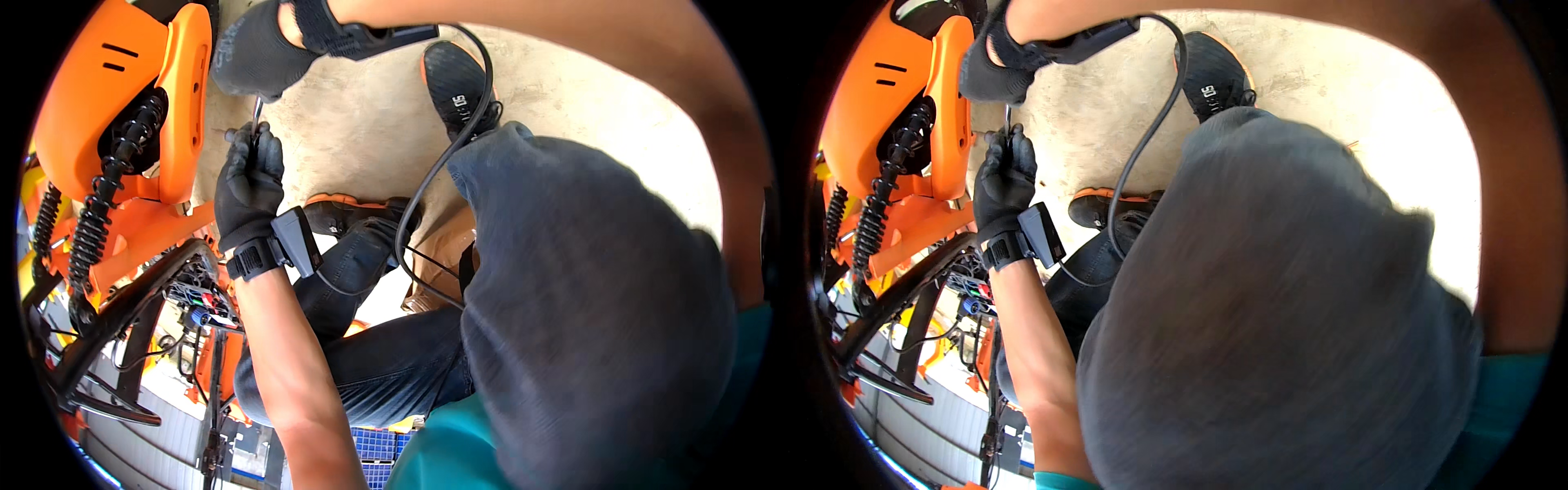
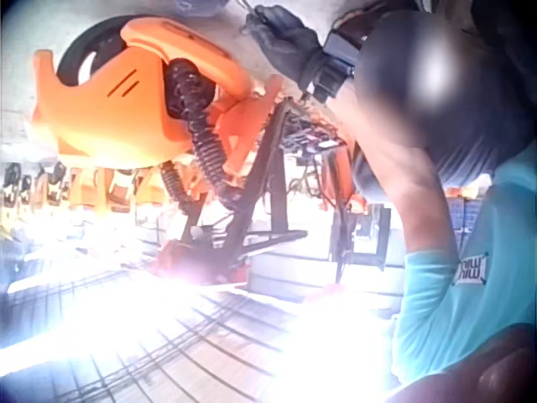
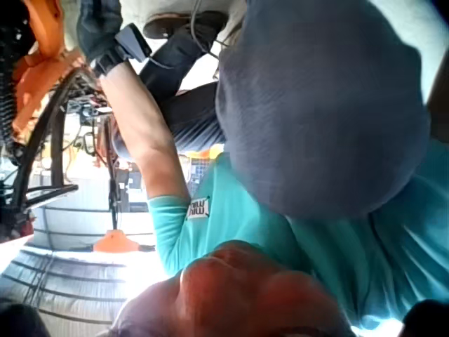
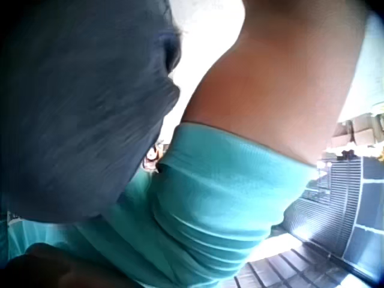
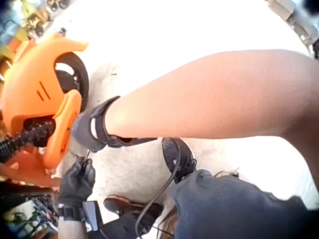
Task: The person uses a screwdriver to manipulate a small component on the side of an orange scooter, then handles a small black part near the frame by hand.
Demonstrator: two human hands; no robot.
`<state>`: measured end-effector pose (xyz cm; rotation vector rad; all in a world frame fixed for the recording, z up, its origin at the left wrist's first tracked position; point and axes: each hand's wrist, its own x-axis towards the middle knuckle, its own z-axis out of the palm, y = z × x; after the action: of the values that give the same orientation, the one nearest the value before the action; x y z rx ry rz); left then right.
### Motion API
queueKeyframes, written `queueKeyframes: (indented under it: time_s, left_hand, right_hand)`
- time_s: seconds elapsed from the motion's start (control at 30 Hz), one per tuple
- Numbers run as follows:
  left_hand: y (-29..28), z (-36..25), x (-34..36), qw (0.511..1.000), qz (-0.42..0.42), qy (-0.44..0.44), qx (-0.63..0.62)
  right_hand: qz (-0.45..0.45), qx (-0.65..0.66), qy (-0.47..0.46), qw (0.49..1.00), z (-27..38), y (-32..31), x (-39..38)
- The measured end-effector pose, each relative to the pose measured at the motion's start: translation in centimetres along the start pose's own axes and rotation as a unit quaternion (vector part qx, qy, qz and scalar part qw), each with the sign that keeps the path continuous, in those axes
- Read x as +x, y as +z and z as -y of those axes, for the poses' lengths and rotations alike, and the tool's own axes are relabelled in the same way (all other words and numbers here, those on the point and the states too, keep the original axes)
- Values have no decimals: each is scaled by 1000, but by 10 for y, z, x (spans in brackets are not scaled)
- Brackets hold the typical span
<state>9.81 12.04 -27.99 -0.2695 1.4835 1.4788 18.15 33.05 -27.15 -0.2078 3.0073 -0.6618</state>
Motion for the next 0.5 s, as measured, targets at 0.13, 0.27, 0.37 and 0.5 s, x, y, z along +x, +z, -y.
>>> queueKeyframes:
  time_s: [0.13,0.27,0.37,0.5]
  left_hand:
    - [-7,-2,2,998,-49,4,45]
    - [-16,-12,3,998,-39,-3,46]
    - [-18,-18,9,998,-51,-6,38]
    - [-24,-20,13,998,-64,2,28]
  right_hand:
    - [39,73,32,996,-2,19,2]
    - [-14,112,32,993,-2,29,4]
    - [7,143,43,989,-4,26,2]
    - [5,163,33,986,-8,32,8]
